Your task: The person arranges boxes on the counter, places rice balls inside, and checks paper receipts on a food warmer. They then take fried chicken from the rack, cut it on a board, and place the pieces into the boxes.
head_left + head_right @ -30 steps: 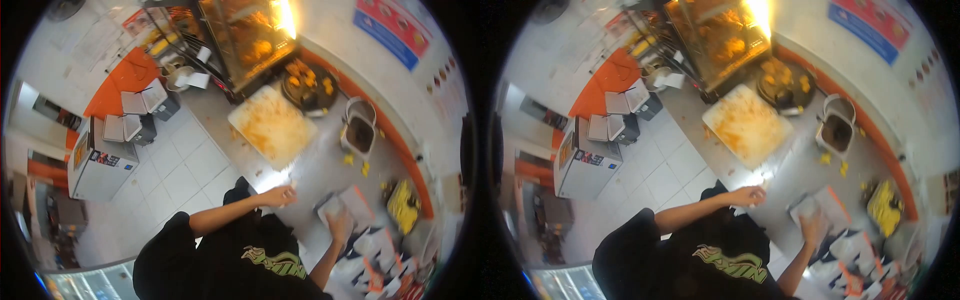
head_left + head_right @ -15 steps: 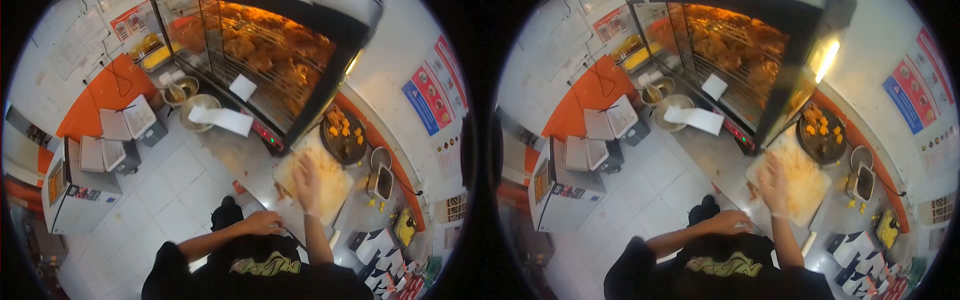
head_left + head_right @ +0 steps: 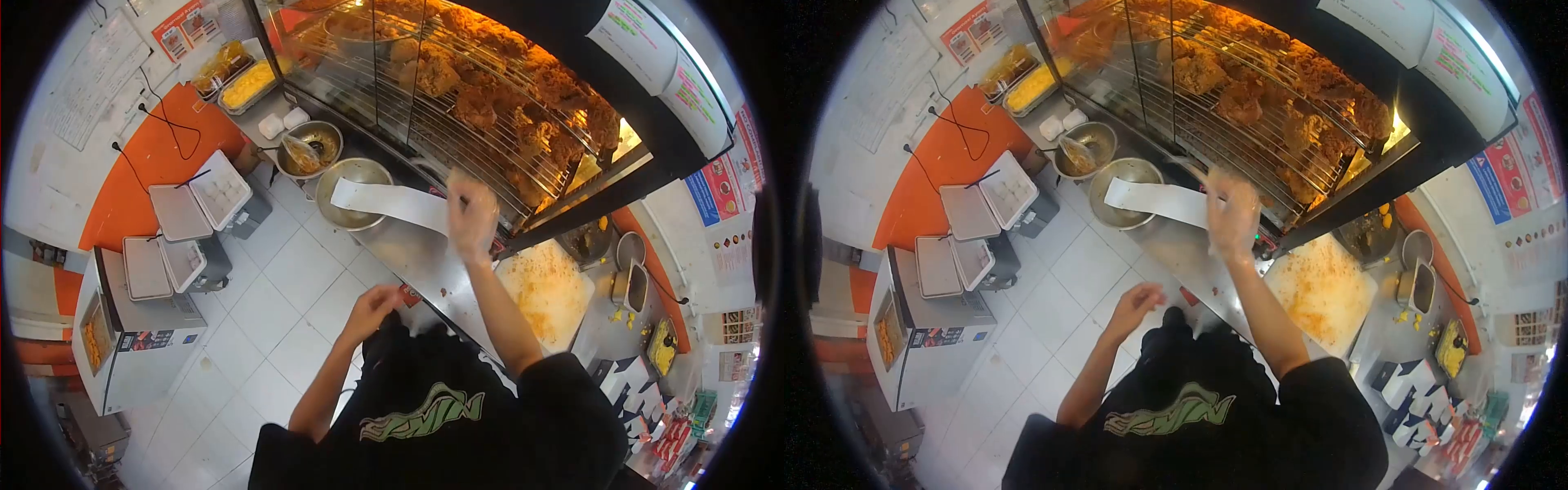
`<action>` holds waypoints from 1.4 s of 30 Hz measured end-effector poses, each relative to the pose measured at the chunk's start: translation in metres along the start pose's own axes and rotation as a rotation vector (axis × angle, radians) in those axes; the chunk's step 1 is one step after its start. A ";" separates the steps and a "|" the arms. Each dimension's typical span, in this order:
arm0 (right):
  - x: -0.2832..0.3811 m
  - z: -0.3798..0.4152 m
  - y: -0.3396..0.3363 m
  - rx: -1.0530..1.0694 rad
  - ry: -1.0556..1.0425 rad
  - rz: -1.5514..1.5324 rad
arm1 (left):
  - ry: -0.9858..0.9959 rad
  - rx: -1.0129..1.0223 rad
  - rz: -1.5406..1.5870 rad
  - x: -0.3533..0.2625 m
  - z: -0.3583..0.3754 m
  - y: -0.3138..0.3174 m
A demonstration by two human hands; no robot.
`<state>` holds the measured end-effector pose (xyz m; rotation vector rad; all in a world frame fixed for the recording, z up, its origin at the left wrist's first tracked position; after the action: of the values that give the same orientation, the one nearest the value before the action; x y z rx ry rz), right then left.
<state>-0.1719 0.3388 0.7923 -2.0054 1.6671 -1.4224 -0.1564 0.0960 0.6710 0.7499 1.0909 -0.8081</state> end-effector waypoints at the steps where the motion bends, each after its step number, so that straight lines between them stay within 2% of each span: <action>1: 0.021 0.022 -0.010 0.059 -0.156 0.057 | 0.061 0.050 0.320 -0.007 -0.013 0.005; 2: 0.035 0.040 -0.016 0.122 -0.312 0.108 | 0.165 0.136 0.576 -0.016 -0.032 0.011; 3: 0.036 0.052 -0.020 0.141 -0.294 0.097 | 0.260 0.211 0.836 -0.025 -0.047 0.016; 5: 0.042 0.077 -0.029 0.209 -0.465 0.011 | 0.267 0.083 0.829 -0.057 -0.065 0.018; 6: 0.041 0.085 -0.037 0.221 -0.457 -0.001 | 0.255 0.069 0.834 -0.060 -0.066 0.022; 8: 0.032 0.082 -0.047 0.169 -0.376 -0.003 | 0.177 -0.122 0.593 -0.071 -0.072 0.016; 9: 0.022 0.086 -0.050 0.151 -0.188 0.036 | 0.178 -0.169 0.593 -0.077 -0.069 0.018; 10: 0.019 0.087 -0.049 0.146 -0.188 0.027 | 0.178 -0.173 0.584 -0.076 -0.070 0.020; 12: -0.008 0.098 -0.039 0.072 0.218 -0.756 | 0.177 -0.230 0.562 -0.068 -0.066 0.020; 13: -0.019 0.113 -0.025 0.153 0.414 -0.905 | 0.156 -0.232 0.551 -0.064 -0.064 0.024; 14: -0.017 0.121 -0.022 0.148 0.432 -0.914 | 0.157 -0.268 0.595 -0.058 -0.064 0.028; 16: -0.017 0.144 0.012 0.363 0.990 -1.303 | 0.160 -0.294 0.631 -0.051 -0.069 0.032; 18: -0.007 0.146 0.019 0.411 1.019 -1.288 | 0.022 -0.326 0.520 -0.037 -0.068 0.032; 20: -0.007 0.142 0.022 0.169 0.770 -1.289 | 0.008 -0.226 0.547 -0.020 -0.069 0.020; 21: -0.010 0.138 0.018 0.241 0.707 -1.131 | 0.014 -0.173 0.503 -0.016 -0.071 0.005; 22: -0.012 0.128 0.013 0.214 0.713 -1.118 | 0.026 -0.118 0.458 -0.017 -0.075 -0.011; 23: -0.007 0.121 0.015 0.466 0.721 -0.841 | 0.190 -0.111 0.337 -0.042 -0.072 -0.026; 24: 0.002 0.116 0.018 0.710 0.730 -0.558 | 0.171 -0.081 0.339 -0.050 -0.069 -0.043; 25: 0.019 0.098 0.020 0.836 0.595 -0.252 | 0.282 -0.008 -0.137 -0.071 -0.068 -0.058; 26: 0.024 0.091 0.031 0.819 0.624 -0.237 | 0.405 0.067 -0.607 -0.090 -0.068 -0.066; 27: 0.031 0.089 0.046 0.844 0.642 -0.377 | 0.348 0.254 -0.601 -0.096 -0.072 -0.073; 28: 0.036 0.089 0.061 0.869 0.648 -0.516 | 0.357 0.271 -0.586 -0.092 -0.073 -0.086; 29: 0.029 0.095 0.081 0.773 0.680 -0.618 | 0.203 0.303 -0.430 -0.080 -0.081 -0.103; 30: 0.025 0.099 0.100 0.764 0.683 -0.604 | 0.045 0.332 -0.276 -0.068 -0.086 -0.118; 31: 0.018 0.105 0.112 0.516 0.978 -0.817 | 0.081 0.213 -0.310 -0.070 -0.085 -0.133; 32: 0.010 0.112 0.123 0.226 1.244 -1.018 | 0.077 0.193 -0.317 -0.064 -0.084 -0.150; 33: 0.003 0.118 0.134 0.096 1.323 -1.195 | 0.091 0.182 -0.327 -0.058 -0.085 -0.166; 34: -0.040 0.141 0.164 0.116 1.287 -1.090 | 0.061 0.164 -0.375 -0.055 -0.083 -0.177; 36: -0.099 0.153 0.193 -0.215 1.187 -1.456 | 0.143 0.212 -0.331 -0.051 -0.085 -0.188; 37: -0.098 0.137 0.187 -0.255 1.126 -1.449 | 0.098 0.226 -0.312 -0.053 -0.085 -0.191; 38: -0.093 0.124 0.168 -0.470 1.029 -1.008 | 0.037 0.233 -0.297 -0.057 -0.084 -0.195; 39: -0.081 0.108 0.146 -0.657 0.918 -0.569 | 0.073 0.250 -0.316 -0.066 -0.087 -0.197; 40: -0.068 0.090 0.134 -0.685 0.891 -0.575 | 0.071 0.253 -0.287 -0.073 -0.090 -0.199; 42: -0.024 0.065 0.101 -0.767 0.682 -0.727 | 0.074 0.259 -0.259 -0.086 -0.095 -0.200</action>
<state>-0.1900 0.2954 0.6790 -3.0103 2.0728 -2.1070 -0.3922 0.0909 0.7008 0.8702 1.1779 -1.1655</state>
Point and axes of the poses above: each hand's wrist, its own z-axis away from the middle knuckle, its own y-axis out of the palm, x = y × z, the point moved 5 cm from there along -z, towards the middle knuckle, and after that the axes turned 14 degrees about x, right-handed, at the moved point
